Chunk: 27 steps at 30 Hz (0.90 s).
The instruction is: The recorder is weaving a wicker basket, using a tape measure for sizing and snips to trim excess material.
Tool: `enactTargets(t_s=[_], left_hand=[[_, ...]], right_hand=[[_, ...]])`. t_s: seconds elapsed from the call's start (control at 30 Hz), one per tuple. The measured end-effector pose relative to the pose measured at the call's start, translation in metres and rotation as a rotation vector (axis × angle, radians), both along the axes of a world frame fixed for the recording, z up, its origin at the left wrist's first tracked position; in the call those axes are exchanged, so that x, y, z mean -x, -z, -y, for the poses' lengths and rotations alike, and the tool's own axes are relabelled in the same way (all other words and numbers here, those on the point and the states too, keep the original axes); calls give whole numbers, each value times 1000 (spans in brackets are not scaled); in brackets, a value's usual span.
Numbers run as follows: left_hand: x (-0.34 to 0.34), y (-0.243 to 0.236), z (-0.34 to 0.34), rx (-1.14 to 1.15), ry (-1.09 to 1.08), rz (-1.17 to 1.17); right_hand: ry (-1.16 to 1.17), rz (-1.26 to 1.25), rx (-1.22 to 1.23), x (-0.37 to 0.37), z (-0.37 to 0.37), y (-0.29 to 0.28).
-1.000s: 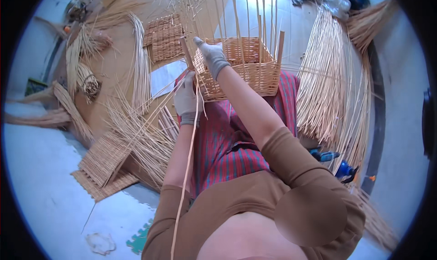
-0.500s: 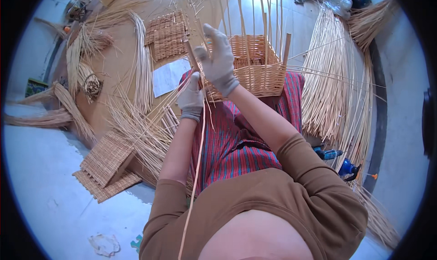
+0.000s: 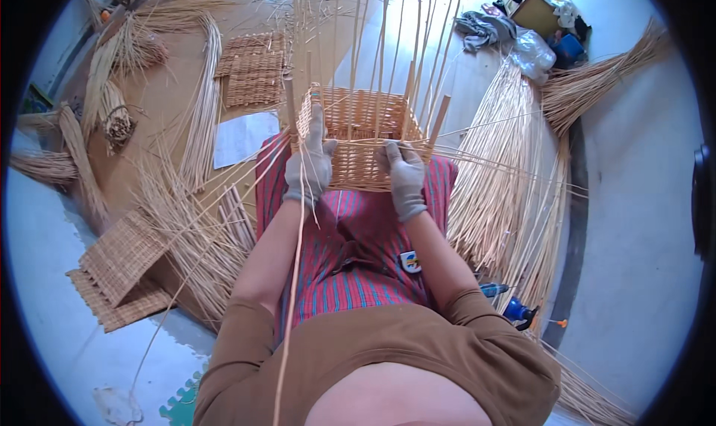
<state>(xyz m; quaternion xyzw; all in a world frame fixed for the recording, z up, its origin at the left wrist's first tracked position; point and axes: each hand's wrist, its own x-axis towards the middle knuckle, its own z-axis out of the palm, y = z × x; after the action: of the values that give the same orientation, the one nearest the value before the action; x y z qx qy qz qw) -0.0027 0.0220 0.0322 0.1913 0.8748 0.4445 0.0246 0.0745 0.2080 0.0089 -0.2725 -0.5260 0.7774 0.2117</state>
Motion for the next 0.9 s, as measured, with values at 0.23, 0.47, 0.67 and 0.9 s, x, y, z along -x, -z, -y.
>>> enactTargets(t_s=[0.23,0.47,0.67,0.9], left_hand=[[7,-17,-13,56,-77,159],[-19,1,-34,224,-60,-584],[-51,4,-78,361,53,-409],[-44,9,-81,447,110,-389]], right_hand=[[-26,-343,-1248,111,20,-72],[160,54,-408,-9,-20,-52],[20,52,-1334,54,-51,-86],[209,468,-1043,-55,-53,-60]])
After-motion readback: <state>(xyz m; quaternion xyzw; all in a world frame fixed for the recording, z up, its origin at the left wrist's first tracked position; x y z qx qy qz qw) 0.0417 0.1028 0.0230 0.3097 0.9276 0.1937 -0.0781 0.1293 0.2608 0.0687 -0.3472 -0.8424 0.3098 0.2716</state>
